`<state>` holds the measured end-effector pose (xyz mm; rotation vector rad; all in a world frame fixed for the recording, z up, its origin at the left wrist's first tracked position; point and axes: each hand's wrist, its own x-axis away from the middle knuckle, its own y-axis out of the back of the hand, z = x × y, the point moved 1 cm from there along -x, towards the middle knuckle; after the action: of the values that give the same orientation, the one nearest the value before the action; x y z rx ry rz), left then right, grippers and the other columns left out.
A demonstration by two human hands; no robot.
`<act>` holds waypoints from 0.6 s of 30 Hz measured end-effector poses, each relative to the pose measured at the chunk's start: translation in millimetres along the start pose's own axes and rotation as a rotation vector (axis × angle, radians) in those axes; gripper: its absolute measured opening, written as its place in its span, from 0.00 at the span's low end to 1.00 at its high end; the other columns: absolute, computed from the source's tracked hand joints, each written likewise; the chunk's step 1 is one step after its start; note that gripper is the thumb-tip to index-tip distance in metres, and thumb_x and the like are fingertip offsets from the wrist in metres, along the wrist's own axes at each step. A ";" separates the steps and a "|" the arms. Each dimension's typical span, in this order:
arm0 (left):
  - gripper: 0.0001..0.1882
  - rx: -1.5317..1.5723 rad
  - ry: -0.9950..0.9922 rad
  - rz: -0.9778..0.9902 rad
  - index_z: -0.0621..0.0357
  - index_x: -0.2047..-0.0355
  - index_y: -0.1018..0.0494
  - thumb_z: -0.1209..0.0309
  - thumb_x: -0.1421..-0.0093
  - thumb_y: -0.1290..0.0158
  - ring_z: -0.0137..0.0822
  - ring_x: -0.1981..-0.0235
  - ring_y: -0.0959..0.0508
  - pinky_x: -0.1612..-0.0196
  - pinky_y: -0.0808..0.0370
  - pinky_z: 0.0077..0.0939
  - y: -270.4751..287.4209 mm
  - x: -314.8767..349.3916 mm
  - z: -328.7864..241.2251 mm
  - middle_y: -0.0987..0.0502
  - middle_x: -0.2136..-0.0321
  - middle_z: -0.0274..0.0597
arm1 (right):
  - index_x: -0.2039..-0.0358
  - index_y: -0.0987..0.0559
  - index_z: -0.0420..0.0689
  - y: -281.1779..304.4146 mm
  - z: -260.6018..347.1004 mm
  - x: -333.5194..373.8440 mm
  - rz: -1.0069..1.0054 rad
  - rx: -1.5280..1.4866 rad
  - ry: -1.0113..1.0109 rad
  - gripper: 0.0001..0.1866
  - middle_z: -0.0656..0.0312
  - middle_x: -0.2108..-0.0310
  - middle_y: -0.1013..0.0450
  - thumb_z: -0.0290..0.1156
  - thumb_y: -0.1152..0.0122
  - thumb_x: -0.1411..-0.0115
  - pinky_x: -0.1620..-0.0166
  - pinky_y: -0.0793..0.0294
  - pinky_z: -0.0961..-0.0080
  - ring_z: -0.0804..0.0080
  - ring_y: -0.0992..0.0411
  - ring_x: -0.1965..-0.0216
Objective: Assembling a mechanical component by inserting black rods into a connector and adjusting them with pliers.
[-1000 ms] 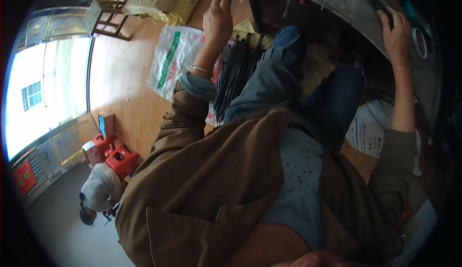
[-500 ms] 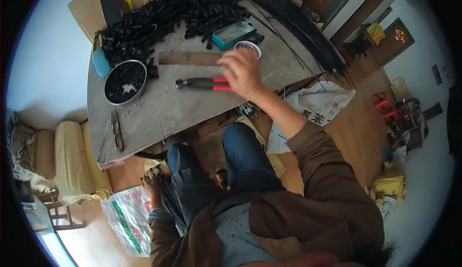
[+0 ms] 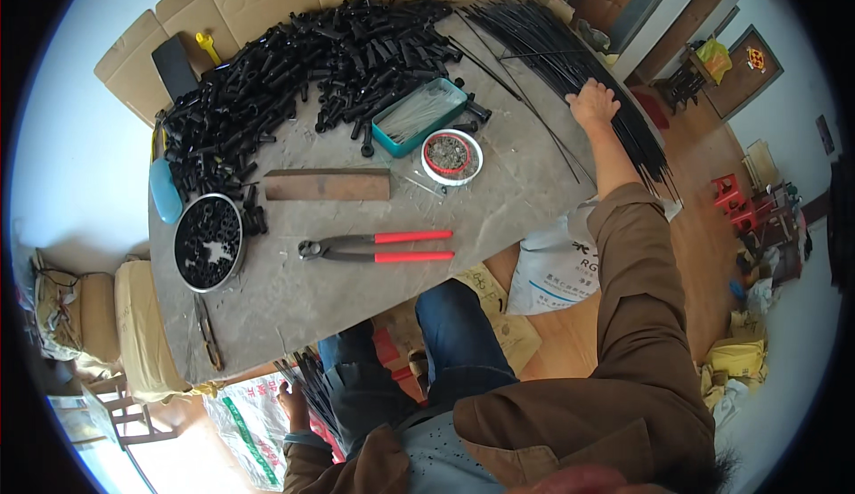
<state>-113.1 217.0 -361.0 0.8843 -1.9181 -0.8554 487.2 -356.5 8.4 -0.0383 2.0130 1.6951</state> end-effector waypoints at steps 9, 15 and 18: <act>0.26 -0.041 -0.332 -0.051 0.64 0.51 0.27 0.57 0.43 0.43 0.53 0.59 0.23 0.55 0.28 0.43 -8.9 -22.2 -69.5 0.23 0.62 0.61 | 0.63 0.23 0.42 -4.1 -1.6 -5.2 -0.099 -0.143 0.264 0.13 0.53 0.57 0.29 0.37 0.39 0.42 0.52 0.29 0.55 0.52 0.30 0.51; 0.24 0.161 -0.212 0.007 0.62 0.55 0.26 0.58 0.46 0.42 0.55 0.61 0.25 0.55 0.30 0.43 12.0 -5.4 -94.4 0.23 0.64 0.59 | 0.63 0.25 0.41 31.4 -15.0 -14.0 -0.192 -0.189 0.294 0.11 0.51 0.59 0.30 0.35 0.41 0.41 0.53 0.29 0.53 0.49 0.31 0.51; 0.26 0.139 -0.219 -0.007 0.64 0.54 0.26 0.56 0.46 0.42 0.52 0.62 0.23 0.57 0.28 0.41 12.2 -30.0 -59.3 0.21 0.65 0.58 | 0.63 0.25 0.40 45.6 -5.9 -16.3 -0.222 -0.218 0.318 0.12 0.48 0.57 0.29 0.36 0.43 0.40 0.53 0.29 0.52 0.47 0.30 0.52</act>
<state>-52.0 234.6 -338.2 0.9098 -2.1876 -0.8607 484.0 -356.6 57.1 -0.6182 1.9403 1.8433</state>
